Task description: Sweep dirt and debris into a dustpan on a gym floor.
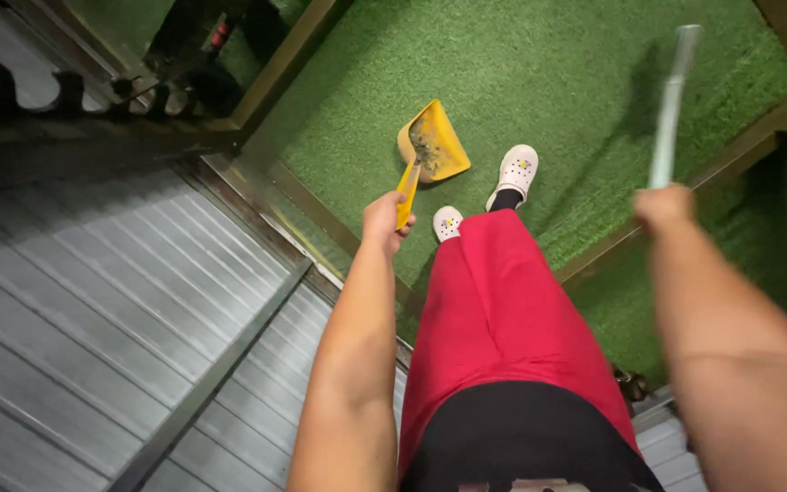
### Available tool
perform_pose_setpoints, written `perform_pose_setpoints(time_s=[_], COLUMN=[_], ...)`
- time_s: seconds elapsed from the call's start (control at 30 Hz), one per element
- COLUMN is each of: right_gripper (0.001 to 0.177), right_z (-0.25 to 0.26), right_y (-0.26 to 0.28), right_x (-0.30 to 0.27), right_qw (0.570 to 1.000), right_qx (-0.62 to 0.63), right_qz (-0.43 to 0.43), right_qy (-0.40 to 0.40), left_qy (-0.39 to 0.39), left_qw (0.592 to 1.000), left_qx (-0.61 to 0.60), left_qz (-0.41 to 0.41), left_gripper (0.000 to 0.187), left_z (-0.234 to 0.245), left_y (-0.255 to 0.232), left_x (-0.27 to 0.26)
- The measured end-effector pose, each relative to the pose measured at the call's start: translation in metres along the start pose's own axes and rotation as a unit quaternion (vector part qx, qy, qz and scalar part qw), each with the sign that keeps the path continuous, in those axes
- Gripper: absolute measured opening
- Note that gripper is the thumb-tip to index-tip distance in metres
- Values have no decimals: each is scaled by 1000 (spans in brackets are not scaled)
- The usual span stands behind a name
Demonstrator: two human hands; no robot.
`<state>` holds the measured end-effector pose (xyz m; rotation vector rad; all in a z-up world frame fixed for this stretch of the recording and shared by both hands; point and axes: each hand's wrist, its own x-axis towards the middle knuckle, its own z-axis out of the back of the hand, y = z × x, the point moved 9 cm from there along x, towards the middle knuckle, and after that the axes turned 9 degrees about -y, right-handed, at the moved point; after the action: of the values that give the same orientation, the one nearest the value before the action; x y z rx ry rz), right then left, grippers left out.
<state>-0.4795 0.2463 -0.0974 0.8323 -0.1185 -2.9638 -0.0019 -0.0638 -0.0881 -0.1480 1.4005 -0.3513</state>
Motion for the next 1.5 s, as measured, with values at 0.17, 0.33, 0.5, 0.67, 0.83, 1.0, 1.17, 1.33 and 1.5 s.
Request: perform_pose_setpoints(time_s=[0.17,0.33,0.5,0.67,0.83,1.0,1.17,1.33,1.5], right_gripper=[39,59,54,49,40,42,51,63,53], right_z=[-99,-15,49,97,29,-54,3,105,140], right_y=[45,84,3,-37,-4,104,165,177,258], right_x=[-73,-147,-43,74,119,3,-36,87,157], right_qw=[988,961,980,987,998,973,933,932,943], right_qx=[16,-37,-47,-72,-21,-125,-97,-172,-198], right_qz=[140,196,151,146,-26,139,258,251,229], right_qy=[71,194,123,12,61,138,230,197,136], left_qy=[-26,-44,-28,-55,-90,-81,-60,-1,-41], left_qw=[1000,999,999,998,996,997,998,986,982], left_qx=[16,20,33,29,4,-17,-30,-151,-185], left_qz=[0,-6,-21,-8,-8,10,17,76,-6], left_gripper=[27,24,24,24,23,26,30,39,32], left_z=[-31,-42,-61,-72,-68,-43,-1,24,-10], left_y=[-16,-41,-61,-66,-67,-68,-68,-19,-65], left_x=[-2,-7,13,15,1,10,3,44,40])
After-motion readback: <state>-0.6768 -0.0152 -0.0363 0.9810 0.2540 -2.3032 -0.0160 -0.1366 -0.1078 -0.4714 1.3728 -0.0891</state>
